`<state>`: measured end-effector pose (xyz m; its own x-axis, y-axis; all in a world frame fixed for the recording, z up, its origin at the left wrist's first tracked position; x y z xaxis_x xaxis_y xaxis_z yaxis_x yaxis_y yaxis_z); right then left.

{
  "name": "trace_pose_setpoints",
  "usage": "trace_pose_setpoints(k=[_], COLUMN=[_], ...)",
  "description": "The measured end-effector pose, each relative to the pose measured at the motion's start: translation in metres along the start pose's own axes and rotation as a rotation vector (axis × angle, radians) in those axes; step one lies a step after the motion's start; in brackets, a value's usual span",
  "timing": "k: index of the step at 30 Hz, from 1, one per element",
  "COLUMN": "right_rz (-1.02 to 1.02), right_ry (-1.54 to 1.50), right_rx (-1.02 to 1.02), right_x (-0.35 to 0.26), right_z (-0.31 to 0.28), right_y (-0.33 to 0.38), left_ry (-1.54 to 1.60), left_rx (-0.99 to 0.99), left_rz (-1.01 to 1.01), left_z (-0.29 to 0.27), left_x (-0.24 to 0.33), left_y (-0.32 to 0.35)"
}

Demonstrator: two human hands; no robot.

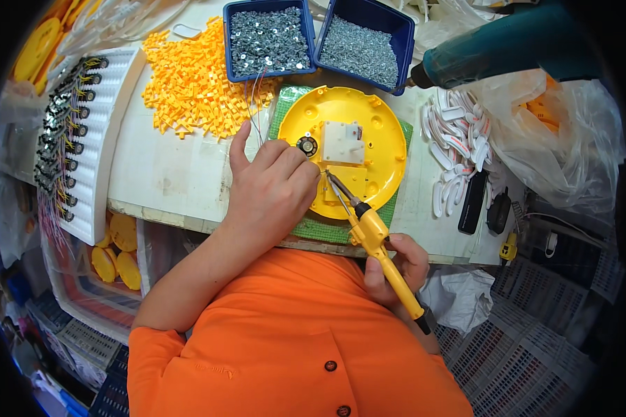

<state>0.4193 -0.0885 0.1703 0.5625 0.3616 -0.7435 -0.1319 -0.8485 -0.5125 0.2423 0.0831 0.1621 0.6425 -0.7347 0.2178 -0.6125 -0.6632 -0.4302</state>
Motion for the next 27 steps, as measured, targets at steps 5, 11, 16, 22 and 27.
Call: trace_pose_setpoints(k=[5,11,16,22,27], right_rz=[0.073,0.021,0.126,0.136,0.137], right_ry=[-0.084,-0.060,-0.137,-0.144,-0.161], right_rx=[0.018,0.075,-0.011,0.017,0.059], right_x=[0.000,0.003,0.001,0.001,0.001], right_z=[-0.007,-0.005,-0.009,-0.009,-0.009], right_y=[0.016,0.009,0.019,0.022,0.021], left_ry=[-0.007,0.003,0.005,-0.005,-0.004], left_rx=[-0.003,0.028,0.035,0.038,0.036], left_rz=[-0.001,0.002,-0.001,0.002,0.002], left_z=[0.000,0.002,0.002,0.002,0.002], left_x=[0.000,0.001,0.001,0.001,0.001], left_y=[0.000,0.000,0.000,-0.001,-0.001])
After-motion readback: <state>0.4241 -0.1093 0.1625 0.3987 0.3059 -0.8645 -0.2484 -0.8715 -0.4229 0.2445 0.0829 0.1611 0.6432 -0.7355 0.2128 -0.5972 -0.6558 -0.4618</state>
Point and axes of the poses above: each hand's wrist, its own y-axis away from the middle knuckle, its own z-axis out of the palm, x = y × z, the point moved 2 cm from there along -y, towards the middle knuckle, and after that the axes turned 9 degrees about -y, right-handed, at the moved point
